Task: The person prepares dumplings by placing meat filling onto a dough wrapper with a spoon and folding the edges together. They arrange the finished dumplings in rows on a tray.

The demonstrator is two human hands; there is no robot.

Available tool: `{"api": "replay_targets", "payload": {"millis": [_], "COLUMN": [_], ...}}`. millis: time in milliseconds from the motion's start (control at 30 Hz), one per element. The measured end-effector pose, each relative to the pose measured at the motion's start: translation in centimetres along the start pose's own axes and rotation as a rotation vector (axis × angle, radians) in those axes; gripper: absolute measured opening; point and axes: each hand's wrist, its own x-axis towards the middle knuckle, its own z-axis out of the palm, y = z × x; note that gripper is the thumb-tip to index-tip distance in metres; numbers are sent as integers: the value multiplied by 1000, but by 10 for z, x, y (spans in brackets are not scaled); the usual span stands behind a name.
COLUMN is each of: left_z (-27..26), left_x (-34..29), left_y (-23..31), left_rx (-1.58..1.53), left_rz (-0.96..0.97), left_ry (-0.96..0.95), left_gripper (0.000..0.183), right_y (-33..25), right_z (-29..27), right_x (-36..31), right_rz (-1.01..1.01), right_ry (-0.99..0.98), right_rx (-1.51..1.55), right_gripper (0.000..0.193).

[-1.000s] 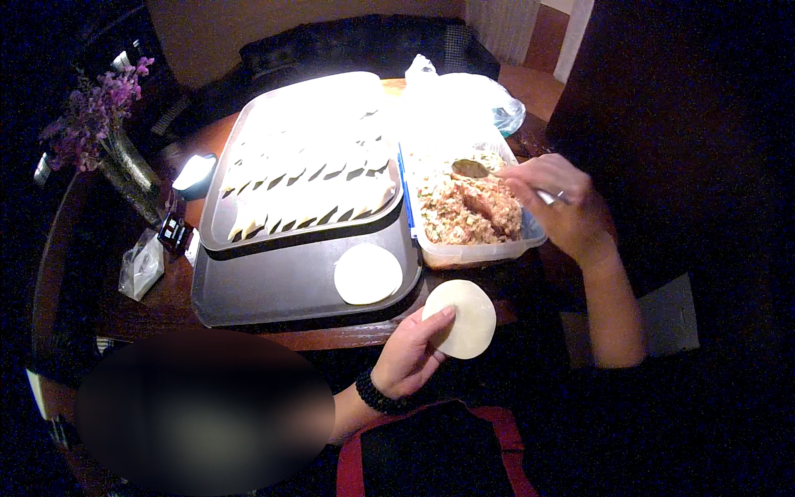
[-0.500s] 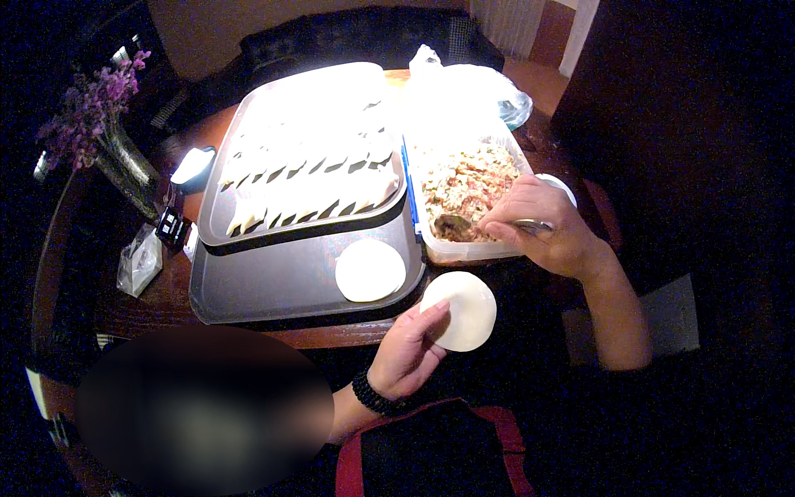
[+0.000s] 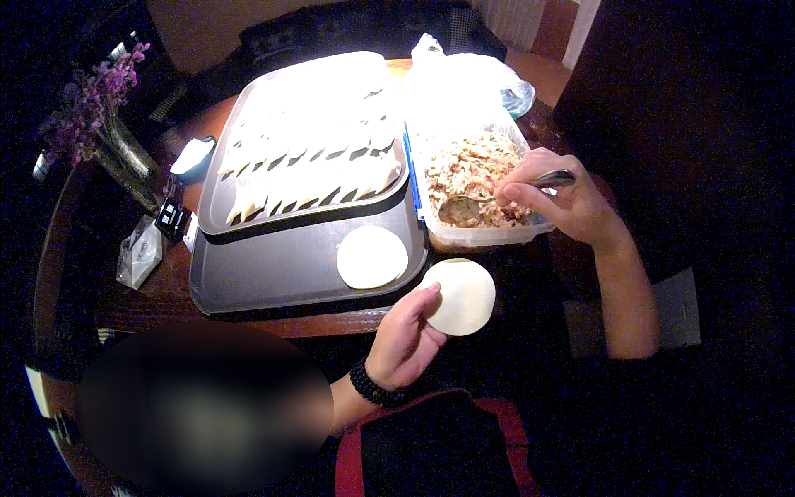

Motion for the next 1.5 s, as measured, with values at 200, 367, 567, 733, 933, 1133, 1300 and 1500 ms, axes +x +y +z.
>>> {"api": "replay_targets", "payload": {"millis": [200, 367, 567, 733, 933, 1133, 1300, 1500], "left_z": [-3, -2, -1, -1, 6, 0, -3, -10], "left_x": [5, 6, 7, 0, -14, -15, -13, -10], "left_y": [1, 10, 15, 16, 15, 12, 7, 3], "left_rx": [-120, -146, -164, -188, -155, -181, -267, -308], "left_rz": [101, 169, 185, 164, 160, 210, 237, 223], "left_ry": [-82, -74, -94, -175, -204, -207, -221, -252], "left_gripper": [43, 43, 48, 57, 60, 56, 50, 48], "right_y": [14, 30, 33, -7, -47, -68, -62, -69], "right_z": [22, 12, 2, 0, 16, 23, 45, 61], "right_x": [-3, -3, -12, -39, -46, -73, -85, -86], "right_rz": [322, 342, 286, -32, -466, -221, -395, -499], "right_ry": [38, 248, 437, 329, 80, 346, 356, 184], "right_rx": [452, 550, 687, 315, -101, -210, -327, -371], "right_gripper": [17, 21, 23, 28, 30, 28, 19, 21]}}
